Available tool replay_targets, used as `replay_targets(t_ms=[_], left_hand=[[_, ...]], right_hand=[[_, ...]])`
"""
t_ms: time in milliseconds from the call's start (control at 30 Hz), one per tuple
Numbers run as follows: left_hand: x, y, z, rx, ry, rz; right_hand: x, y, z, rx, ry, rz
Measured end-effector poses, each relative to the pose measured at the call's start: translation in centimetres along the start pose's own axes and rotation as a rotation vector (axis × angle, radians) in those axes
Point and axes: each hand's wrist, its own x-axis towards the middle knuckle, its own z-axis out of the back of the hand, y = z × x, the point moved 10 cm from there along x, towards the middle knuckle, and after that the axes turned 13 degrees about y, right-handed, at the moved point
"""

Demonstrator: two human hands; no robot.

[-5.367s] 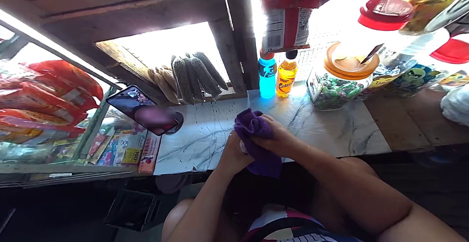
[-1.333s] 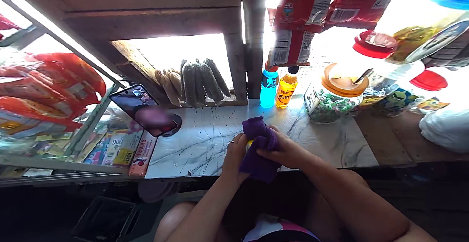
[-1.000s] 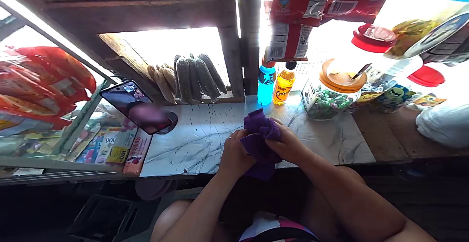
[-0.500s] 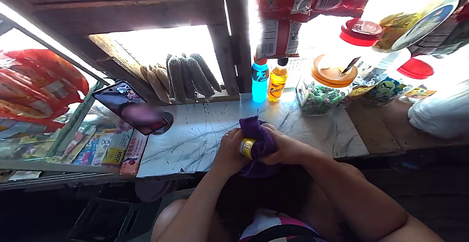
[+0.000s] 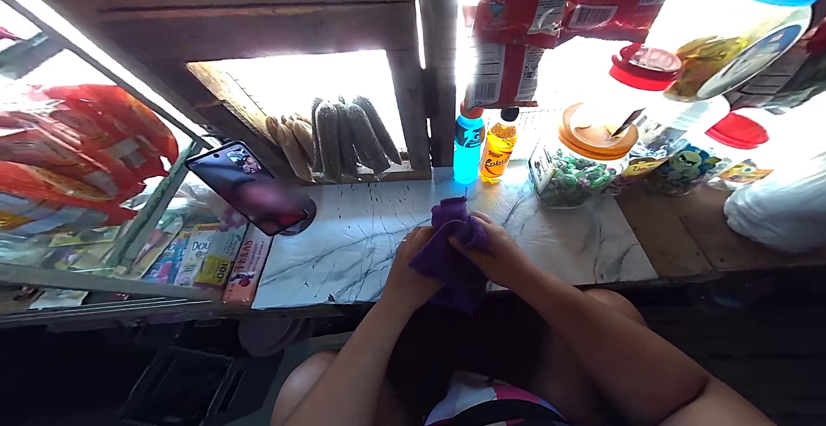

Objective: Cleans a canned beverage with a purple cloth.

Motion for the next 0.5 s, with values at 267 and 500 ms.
replay_targets(t_ms=[267, 500], left_hand=[[-1.0, 0.1, 1.9, -0.323, -0.233, -0.023], [-1.1, -0.6, 1.7, -0.954, -0.276, -0.161]], right_hand=[[0.2, -0.5, -1.0, 0.483, -0.011, 0.188], [-1.4, 0.9, -2.3, 0.328, 0.018, 0.292]])
